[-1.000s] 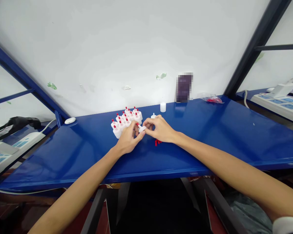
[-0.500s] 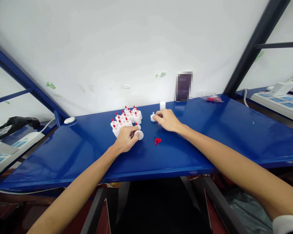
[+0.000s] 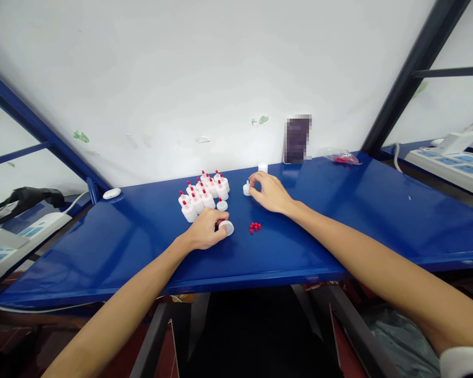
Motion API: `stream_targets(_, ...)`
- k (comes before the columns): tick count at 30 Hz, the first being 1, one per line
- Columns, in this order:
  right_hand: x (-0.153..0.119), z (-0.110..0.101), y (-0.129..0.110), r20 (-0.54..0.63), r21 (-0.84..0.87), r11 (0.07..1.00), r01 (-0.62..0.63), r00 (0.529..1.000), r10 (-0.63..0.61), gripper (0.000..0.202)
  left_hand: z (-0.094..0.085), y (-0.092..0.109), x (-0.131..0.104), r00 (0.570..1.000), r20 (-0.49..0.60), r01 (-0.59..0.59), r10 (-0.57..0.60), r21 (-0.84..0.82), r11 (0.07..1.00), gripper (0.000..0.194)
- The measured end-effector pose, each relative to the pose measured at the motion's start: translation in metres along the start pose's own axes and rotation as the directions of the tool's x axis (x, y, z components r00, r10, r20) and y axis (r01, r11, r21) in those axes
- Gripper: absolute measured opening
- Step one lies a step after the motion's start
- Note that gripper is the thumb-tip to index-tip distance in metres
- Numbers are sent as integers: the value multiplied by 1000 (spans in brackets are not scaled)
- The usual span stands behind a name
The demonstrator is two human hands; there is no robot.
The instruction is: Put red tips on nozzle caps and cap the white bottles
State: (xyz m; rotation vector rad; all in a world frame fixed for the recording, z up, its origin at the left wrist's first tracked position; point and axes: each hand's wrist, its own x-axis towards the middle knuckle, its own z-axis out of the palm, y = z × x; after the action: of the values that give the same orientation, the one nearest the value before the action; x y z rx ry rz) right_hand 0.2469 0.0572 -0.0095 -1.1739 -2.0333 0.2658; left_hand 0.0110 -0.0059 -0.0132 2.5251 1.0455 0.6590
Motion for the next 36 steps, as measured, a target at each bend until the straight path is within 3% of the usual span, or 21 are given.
stream_targets(5,-2,-3,-2,8,10,997,-76,997,76,25,-2,-1,1,1000,-4,-27,27,-55,998,31)
stream_targets(11,-2,-1,0,124,-36,997,62,991,-57,32,-6,1,1,999,-37,-19,15,-127,992,30)
stream_targets(17,-2,4,7,172,-84,996,41,985,-26,39,-7,2,0,998,-58,-36,27,-160,986,27)
stream_targets(31,-4,-1,-6,-26,95,994,62,998,-60,32,-9,-3,-2,995,-60,-90,84,-116,989,18)
stream_targets(36,-5,1,-7,-89,183,976,118,991,-103,24,-5,0,-1,995,-101,-20,4,-159,987,26)
